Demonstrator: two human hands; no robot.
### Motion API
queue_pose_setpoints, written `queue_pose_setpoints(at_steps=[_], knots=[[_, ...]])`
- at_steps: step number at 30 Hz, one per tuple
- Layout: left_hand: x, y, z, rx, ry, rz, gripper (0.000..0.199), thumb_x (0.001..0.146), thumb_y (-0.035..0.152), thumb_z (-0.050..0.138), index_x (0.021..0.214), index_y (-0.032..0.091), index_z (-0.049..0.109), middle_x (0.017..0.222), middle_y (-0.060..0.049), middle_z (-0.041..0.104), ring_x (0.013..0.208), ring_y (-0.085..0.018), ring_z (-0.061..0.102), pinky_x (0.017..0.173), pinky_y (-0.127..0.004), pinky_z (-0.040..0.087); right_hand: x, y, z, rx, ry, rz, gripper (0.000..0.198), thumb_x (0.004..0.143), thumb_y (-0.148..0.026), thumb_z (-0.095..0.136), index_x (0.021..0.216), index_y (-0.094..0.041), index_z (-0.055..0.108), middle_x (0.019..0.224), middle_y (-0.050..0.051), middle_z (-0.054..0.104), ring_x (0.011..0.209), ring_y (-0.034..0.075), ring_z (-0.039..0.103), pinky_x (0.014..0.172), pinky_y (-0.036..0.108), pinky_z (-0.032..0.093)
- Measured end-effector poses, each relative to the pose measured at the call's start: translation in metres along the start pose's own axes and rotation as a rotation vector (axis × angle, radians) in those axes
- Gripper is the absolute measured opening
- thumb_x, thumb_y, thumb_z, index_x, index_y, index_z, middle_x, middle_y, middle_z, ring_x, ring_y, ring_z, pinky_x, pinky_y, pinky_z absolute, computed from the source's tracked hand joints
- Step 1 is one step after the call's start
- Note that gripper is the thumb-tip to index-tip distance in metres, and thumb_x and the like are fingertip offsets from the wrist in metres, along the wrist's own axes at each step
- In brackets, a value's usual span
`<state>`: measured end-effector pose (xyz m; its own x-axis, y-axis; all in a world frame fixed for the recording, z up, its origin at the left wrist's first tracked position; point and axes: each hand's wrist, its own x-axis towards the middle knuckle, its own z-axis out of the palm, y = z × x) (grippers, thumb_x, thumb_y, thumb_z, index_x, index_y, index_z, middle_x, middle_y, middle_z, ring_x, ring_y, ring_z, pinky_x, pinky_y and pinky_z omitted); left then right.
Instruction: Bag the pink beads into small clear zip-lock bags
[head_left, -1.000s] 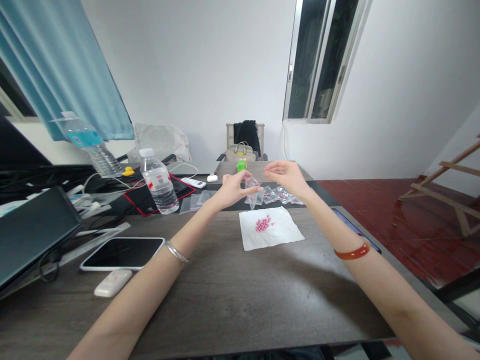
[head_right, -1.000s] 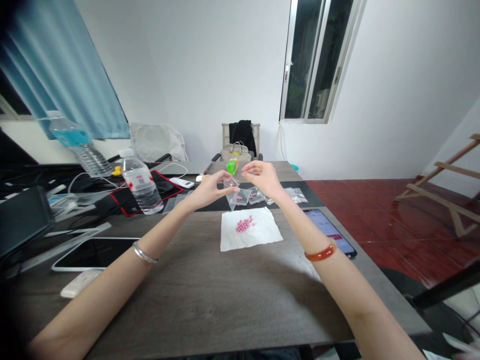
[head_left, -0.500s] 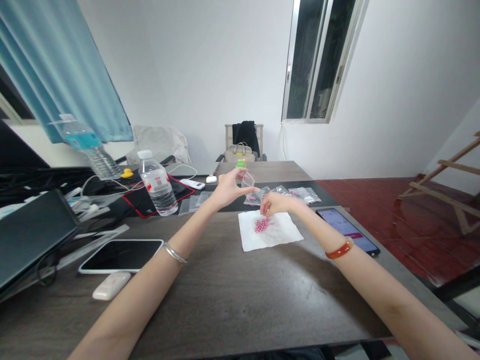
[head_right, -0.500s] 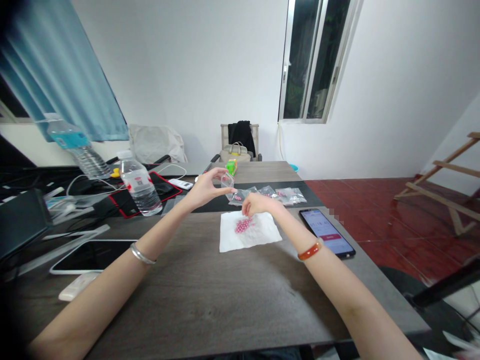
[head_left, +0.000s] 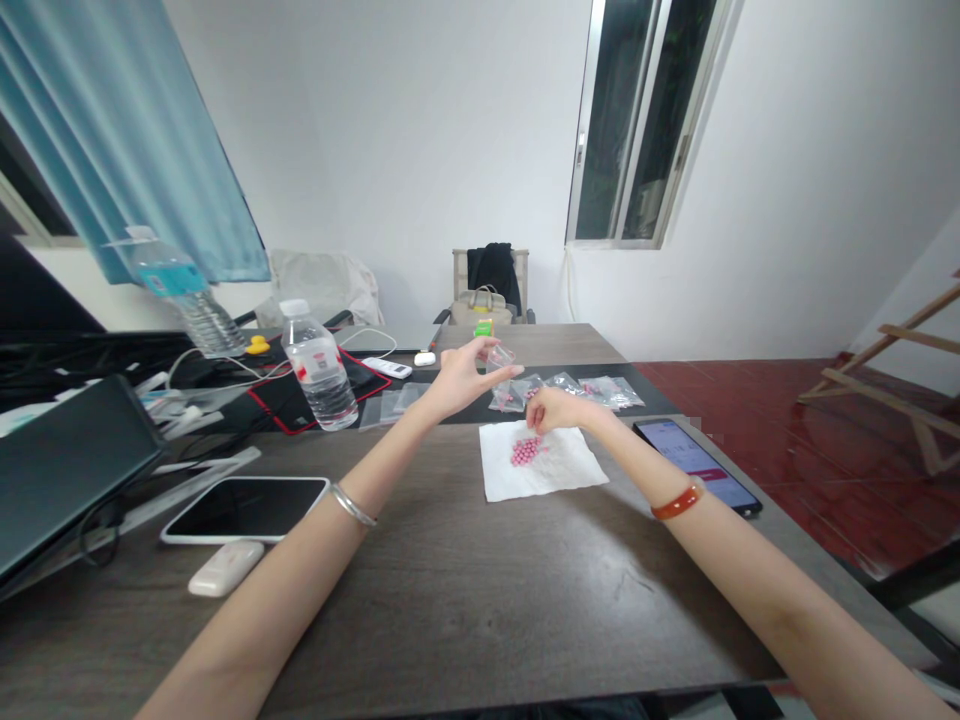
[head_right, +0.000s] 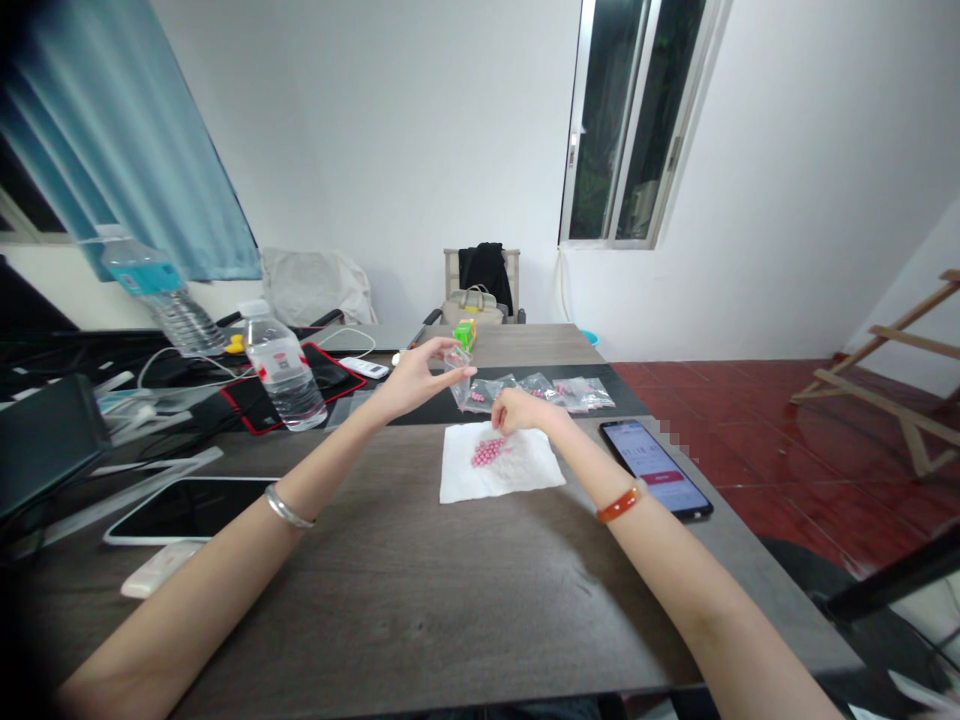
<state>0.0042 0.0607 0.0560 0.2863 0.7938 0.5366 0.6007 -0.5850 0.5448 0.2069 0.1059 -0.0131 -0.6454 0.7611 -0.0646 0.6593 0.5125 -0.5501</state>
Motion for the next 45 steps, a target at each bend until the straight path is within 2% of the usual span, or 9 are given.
queue_pose_setpoints(at_steps=[6,11,15,21,25,28,31,36,45], knots=[[-0.001,0.001,0.001,0.050,0.002,0.022,0.047,0.076,0.054,0.064,0.105,0.017,0.060,0.098,-0.008,0.069,0.092,-0.022,0.063,0.086,-0.038,0.044,-0.004,0.001,-0.015,-0.042,0.136,0.031,0.025,0.058,0.002,0.056,0.072,-0.012,0.071,0.069,0.004,0.070,0.063,0.013,0.062,0.057,0.021,0.046],[-0.003,-0.001,0.004,0.084,-0.051,0.037,0.048,0.072,0.054,0.068,0.103,0.018,0.060,0.092,-0.007,0.071,0.089,-0.023,0.064,0.087,-0.041,0.044,-0.016,-0.020,-0.043,0.199,0.491,-0.073,0.016,0.065,-0.006,0.058,0.076,-0.012,0.069,0.074,0.006,0.071,0.068,0.015,0.064,0.070,0.027,0.051],[-0.004,-0.002,0.007,0.018,-0.104,0.026,0.048,0.071,0.054,0.069,0.102,0.018,0.060,0.095,-0.007,0.070,0.091,-0.023,0.064,0.088,-0.040,0.044,-0.023,-0.048,-0.049,0.367,0.727,-0.180,0.011,0.069,-0.019,0.064,0.077,-0.013,0.068,0.080,0.006,0.071,0.075,0.017,0.065,0.078,0.032,0.052],[-0.003,0.000,0.008,-0.044,-0.150,0.038,0.052,0.069,0.056,0.069,0.103,0.017,0.061,0.097,-0.007,0.069,0.092,-0.023,0.063,0.089,-0.039,0.045,-0.028,-0.075,-0.039,0.414,0.599,-0.252,0.015,0.071,-0.022,0.063,0.082,-0.013,0.068,0.081,0.006,0.071,0.078,0.017,0.065,0.077,0.031,0.051],[-0.002,-0.004,0.008,-0.129,-0.174,0.036,0.050,0.071,0.056,0.066,0.100,0.016,0.062,0.096,-0.007,0.068,0.090,-0.022,0.063,0.084,-0.037,0.047,-0.033,-0.078,-0.044,0.207,0.533,-0.257,0.022,0.077,-0.012,0.051,0.084,-0.014,0.071,0.088,0.006,0.072,0.080,0.016,0.063,0.075,0.030,0.048],[-0.001,-0.008,0.009,-0.288,-0.234,0.032,0.046,0.074,0.054,0.064,0.099,0.016,0.062,0.095,-0.007,0.068,0.085,-0.020,0.063,0.077,-0.034,0.049,-0.037,-0.077,-0.048,0.054,0.493,-0.308,0.027,0.074,-0.005,0.050,0.081,-0.018,0.072,0.096,0.003,0.071,0.093,0.017,0.061,0.086,0.032,0.044],[0.000,-0.009,0.011,-0.439,-0.280,-0.009,0.047,0.073,0.053,0.066,0.100,0.015,0.060,0.091,-0.006,0.067,0.079,-0.017,0.062,0.072,-0.033,0.049,-0.039,-0.076,-0.049,-0.048,0.522,-0.367,0.018,0.074,-0.009,0.058,0.079,-0.019,0.072,0.098,0.004,0.068,0.100,0.019,0.058,0.096,0.038,0.038],[0.000,-0.006,0.011,-0.592,-0.331,-0.085,0.050,0.066,0.049,0.073,0.097,0.013,0.058,0.085,-0.003,0.064,0.076,-0.015,0.060,0.074,-0.031,0.048,-0.038,-0.075,-0.046,-0.145,0.582,-0.383,0.010,0.074,-0.012,0.062,0.071,-0.018,0.069,0.102,0.008,0.062,0.103,0.022,0.055,0.094,0.043,0.039],[-0.002,-0.009,0.018,-0.595,-0.367,-0.078,0.050,0.061,0.031,0.080,0.101,0.012,0.057,0.094,-0.006,0.063,0.081,-0.016,0.060,0.077,-0.033,0.047,-0.039,-0.080,-0.045,-0.150,0.626,-0.425,0.011,0.074,-0.011,0.058,0.066,-0.017,0.062,0.093,0.006,0.063,0.092,0.019,0.058,0.088,0.037,0.042]])
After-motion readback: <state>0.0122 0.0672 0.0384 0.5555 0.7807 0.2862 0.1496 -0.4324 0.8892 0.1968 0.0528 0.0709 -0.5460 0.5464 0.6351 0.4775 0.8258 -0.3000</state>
